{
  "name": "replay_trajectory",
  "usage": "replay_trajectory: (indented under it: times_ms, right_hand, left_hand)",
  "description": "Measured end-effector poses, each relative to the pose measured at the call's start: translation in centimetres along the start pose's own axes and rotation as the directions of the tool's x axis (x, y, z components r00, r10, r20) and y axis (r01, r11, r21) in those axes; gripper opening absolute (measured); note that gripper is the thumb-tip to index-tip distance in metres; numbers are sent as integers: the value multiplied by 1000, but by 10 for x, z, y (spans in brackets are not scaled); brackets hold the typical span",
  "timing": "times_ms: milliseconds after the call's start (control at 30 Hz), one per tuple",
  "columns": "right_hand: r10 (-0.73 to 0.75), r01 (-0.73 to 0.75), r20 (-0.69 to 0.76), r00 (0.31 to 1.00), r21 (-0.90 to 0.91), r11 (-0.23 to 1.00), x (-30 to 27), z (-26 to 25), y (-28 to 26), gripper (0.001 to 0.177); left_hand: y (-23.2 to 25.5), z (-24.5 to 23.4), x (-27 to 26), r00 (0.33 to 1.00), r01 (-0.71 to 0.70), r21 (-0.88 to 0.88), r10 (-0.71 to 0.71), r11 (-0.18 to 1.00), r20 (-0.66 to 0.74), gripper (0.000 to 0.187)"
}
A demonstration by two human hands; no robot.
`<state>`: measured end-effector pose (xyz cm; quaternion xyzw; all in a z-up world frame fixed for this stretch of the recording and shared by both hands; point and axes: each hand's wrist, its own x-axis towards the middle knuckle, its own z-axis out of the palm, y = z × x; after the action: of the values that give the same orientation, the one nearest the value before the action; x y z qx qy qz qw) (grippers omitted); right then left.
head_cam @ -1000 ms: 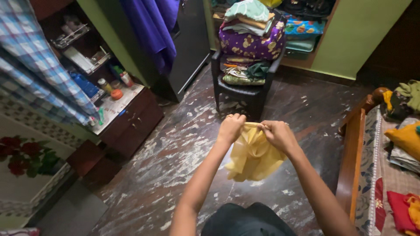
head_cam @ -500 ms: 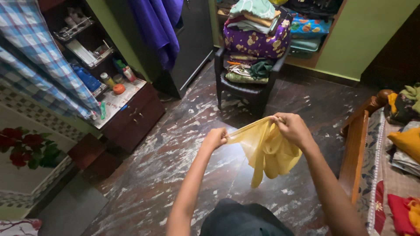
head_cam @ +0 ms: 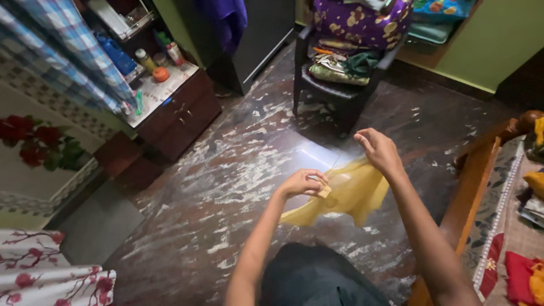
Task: The person folds a yellow garment, a pink dress, and a pink top by hand before placing them into an open suitcase on a bed.
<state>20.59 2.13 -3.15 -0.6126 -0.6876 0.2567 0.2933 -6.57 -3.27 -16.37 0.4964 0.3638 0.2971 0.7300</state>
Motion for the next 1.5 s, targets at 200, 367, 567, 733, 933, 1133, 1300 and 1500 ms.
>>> replay_trajectory:
  times_ms: [200, 367, 567, 733, 933, 1133, 1300, 1500]
  right_hand:
    - [35, -210, 330, 943, 512, 833, -2, 42, 21, 36]
    - [-11, -307, 433, 901, 656, 690, -14, 65, 22, 55]
    - [-236, -115, 443, 865, 633, 766, -29, 55, 1, 59]
    - [-282, 60, 358, 890, 521, 851, -39, 48, -27, 45]
    - [-427, 367, 324, 844, 231, 901, -52, 19, -52, 39]
    - [-352, 318, 219, 910, 177, 932, -49, 22, -50, 29]
    - [-258, 234, 185, 948, 139, 962, -48, 11, -54, 21]
    - [-319, 255, 110, 941, 389, 885, -35, -19, -66, 20]
  left_hand:
    - [1, 35, 3, 990, -41, -173, 16, 984, -142, 20]
    - [13, 57, 1, 956, -57, -252, -19, 966, -292, 22]
    - [12, 59, 4, 908, -81, -168, 4, 983, -419, 42]
    - [4, 53, 16, 887, -188, -399, -19, 898, -460, 60]
    - [11, 38, 19, 866, -134, -486, -137, 864, -482, 63]
    - [50, 52, 12, 855, -141, -493, -145, 858, -498, 68]
    - [55, 42, 10, 901, -183, -432, -26, 883, -434, 55]
    - [10, 0, 3, 787, -249, 284, 365, 926, -497, 39]
